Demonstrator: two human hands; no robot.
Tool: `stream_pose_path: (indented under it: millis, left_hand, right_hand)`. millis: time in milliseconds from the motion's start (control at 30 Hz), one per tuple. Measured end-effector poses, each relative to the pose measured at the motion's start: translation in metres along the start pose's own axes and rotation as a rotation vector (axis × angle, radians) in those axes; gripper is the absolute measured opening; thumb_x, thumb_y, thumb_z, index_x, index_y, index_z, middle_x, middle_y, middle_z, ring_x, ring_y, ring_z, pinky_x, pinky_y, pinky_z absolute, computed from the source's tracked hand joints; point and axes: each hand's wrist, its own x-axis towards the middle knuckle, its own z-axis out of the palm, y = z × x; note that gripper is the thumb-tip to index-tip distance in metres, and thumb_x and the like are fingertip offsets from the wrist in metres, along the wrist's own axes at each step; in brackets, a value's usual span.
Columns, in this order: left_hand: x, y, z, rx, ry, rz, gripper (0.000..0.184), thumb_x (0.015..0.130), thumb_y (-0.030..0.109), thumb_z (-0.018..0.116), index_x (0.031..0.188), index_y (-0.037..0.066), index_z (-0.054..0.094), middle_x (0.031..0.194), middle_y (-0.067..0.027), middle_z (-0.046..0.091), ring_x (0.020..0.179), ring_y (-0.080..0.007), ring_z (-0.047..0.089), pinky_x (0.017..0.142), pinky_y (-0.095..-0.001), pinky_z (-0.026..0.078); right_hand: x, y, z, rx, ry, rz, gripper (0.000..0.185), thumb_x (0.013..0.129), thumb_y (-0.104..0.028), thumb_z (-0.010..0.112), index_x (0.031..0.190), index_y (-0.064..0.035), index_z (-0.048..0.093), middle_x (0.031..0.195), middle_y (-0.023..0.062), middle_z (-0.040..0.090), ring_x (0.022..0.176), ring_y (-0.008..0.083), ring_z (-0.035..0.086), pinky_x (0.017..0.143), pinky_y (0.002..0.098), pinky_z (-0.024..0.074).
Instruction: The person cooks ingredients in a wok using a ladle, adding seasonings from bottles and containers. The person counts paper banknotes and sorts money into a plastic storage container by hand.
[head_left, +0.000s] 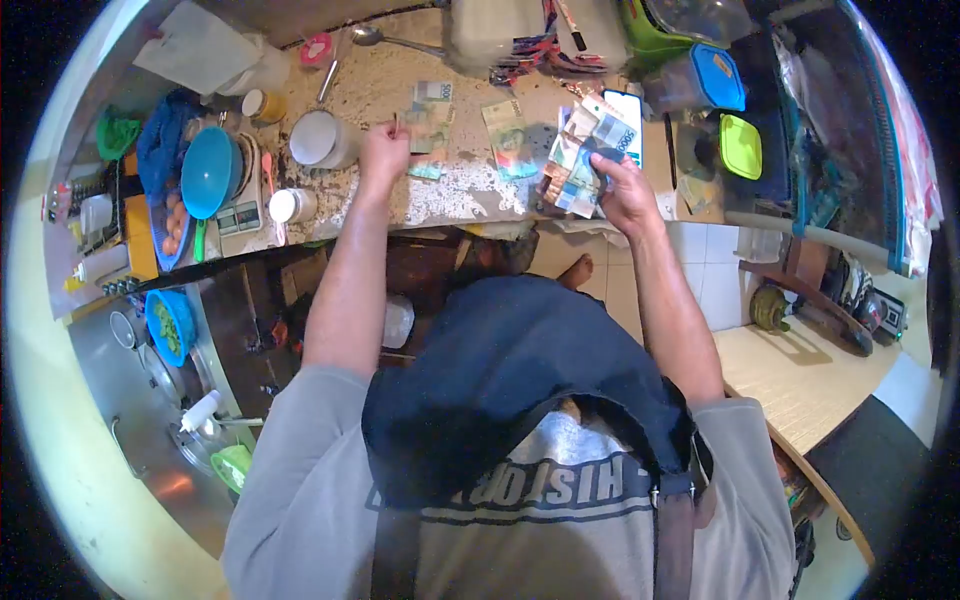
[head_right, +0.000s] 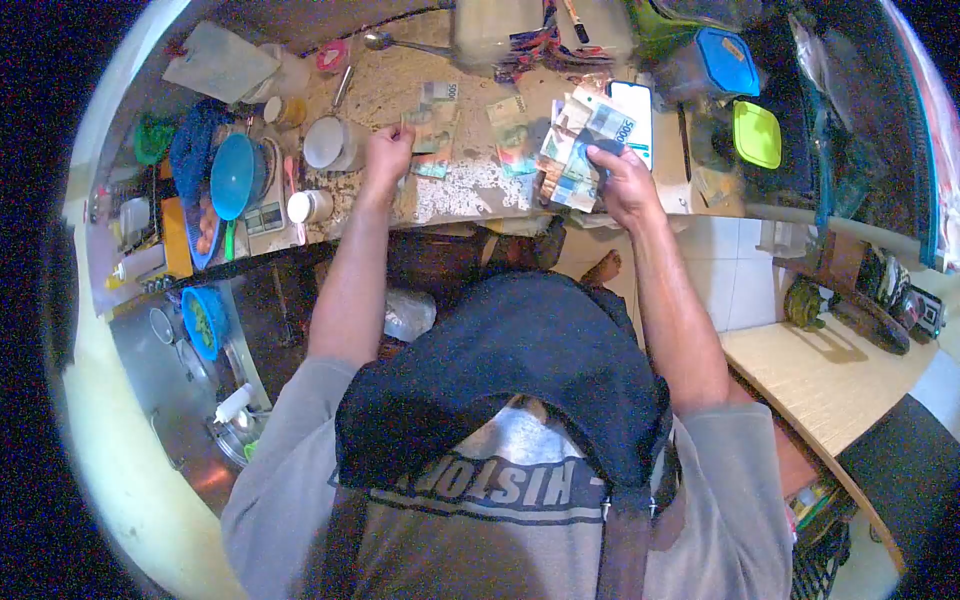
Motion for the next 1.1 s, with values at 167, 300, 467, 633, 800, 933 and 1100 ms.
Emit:
stream_pose_path:
  millis: [167, 300, 467, 633, 800, 933, 1100]
  left_hand:
    - [0.006, -0.027, -0.001, 0.323, -0.021, 0.142, 0.042, 0.077, 0.022, 0.059, 0.110, -0.004, 0.054, 0.089, -0.0193, 0.062, 0.089, -0.0352, 0.059, 0.078, -0.0412, 0.047]
    - [-0.019, 0.000, 0.005, 0.559, 0.403, 0.472, 0.057, 0.077, 0.026, 0.065, 0.125, 0.001, 0.045, 0.098, -0.0193, 0.055, 0.088, -0.0366, 0.054, 0.081, -0.0465, 0.043]
    - [-0.052, 0.040, 0.053, -0.430, -0.435, 0.067, 0.032, 0.091, 0.025, 0.055, 0.110, 0.000, 0.057, 0.096, -0.0032, 0.062, 0.082, -0.0106, 0.056, 0.075, -0.0262, 0.045]
    - [-0.061, 0.046, 0.085, -0.727, -0.656, -0.130, 0.023, 0.092, 0.017, 0.054, 0.107, 0.001, 0.058, 0.095, -0.0012, 0.063, 0.086, -0.0076, 0.057, 0.078, -0.0240, 0.046]
    - [-0.063, 0.048, 0.091, -0.736, -0.508, -0.100, 0.014, 0.086, 0.007, 0.060, 0.099, 0.001, 0.058, 0.091, -0.0034, 0.064, 0.080, -0.0086, 0.058, 0.073, -0.0241, 0.048]
    - [-0.064, 0.045, 0.090, -0.757, -0.511, -0.089, 0.013, 0.085, 0.005, 0.060, 0.098, 0.002, 0.058, 0.089, -0.0033, 0.063, 0.076, -0.0086, 0.058, 0.070, -0.0245, 0.049]
    - [-0.062, 0.029, 0.099, -0.911, -0.595, -0.198, 0.017, 0.086, 0.004, 0.058, 0.103, 0.002, 0.056, 0.093, -0.0049, 0.063, 0.080, -0.0115, 0.060, 0.073, -0.0280, 0.050]
  right_hand:
    - [0.018, 0.008, 0.012, 0.053, -0.089, 0.038, 0.030, 0.083, -0.004, 0.058, 0.113, -0.0068, 0.052, 0.107, 0.0047, 0.061, 0.098, 0.0184, 0.059, 0.089, 0.0392, 0.0473]
    - [0.025, 0.015, 0.018, 0.006, -0.024, 0.049, 0.032, 0.082, -0.002, 0.059, 0.113, -0.0059, 0.053, 0.104, 0.0053, 0.062, 0.093, 0.0192, 0.060, 0.086, 0.0376, 0.0488]
    - [0.026, 0.018, 0.019, -0.012, -0.045, 0.107, 0.031, 0.081, -0.003, 0.060, 0.111, -0.0050, 0.053, 0.102, 0.0057, 0.062, 0.094, 0.0198, 0.060, 0.086, 0.0380, 0.0486]
    - [0.027, 0.028, 0.026, -0.072, -0.014, 0.094, 0.028, 0.081, -0.004, 0.060, 0.108, -0.0072, 0.055, 0.100, 0.0043, 0.062, 0.088, 0.0167, 0.061, 0.082, 0.0371, 0.0508]
    - [0.024, 0.038, 0.027, -0.053, 0.042, 0.092, 0.023, 0.080, -0.003, 0.061, 0.103, -0.0042, 0.058, 0.094, 0.0056, 0.064, 0.082, 0.0177, 0.062, 0.077, 0.0349, 0.0514]
    - [0.028, 0.045, 0.018, -0.073, 0.069, 0.067, 0.023, 0.080, -0.003, 0.061, 0.103, -0.0040, 0.057, 0.094, 0.0057, 0.064, 0.082, 0.0170, 0.062, 0.076, 0.0338, 0.0519]
    - [0.024, 0.047, 0.022, -0.079, 0.110, 0.059, 0.022, 0.080, -0.002, 0.061, 0.102, -0.0031, 0.057, 0.094, 0.0059, 0.064, 0.081, 0.0164, 0.062, 0.075, 0.0327, 0.0519]
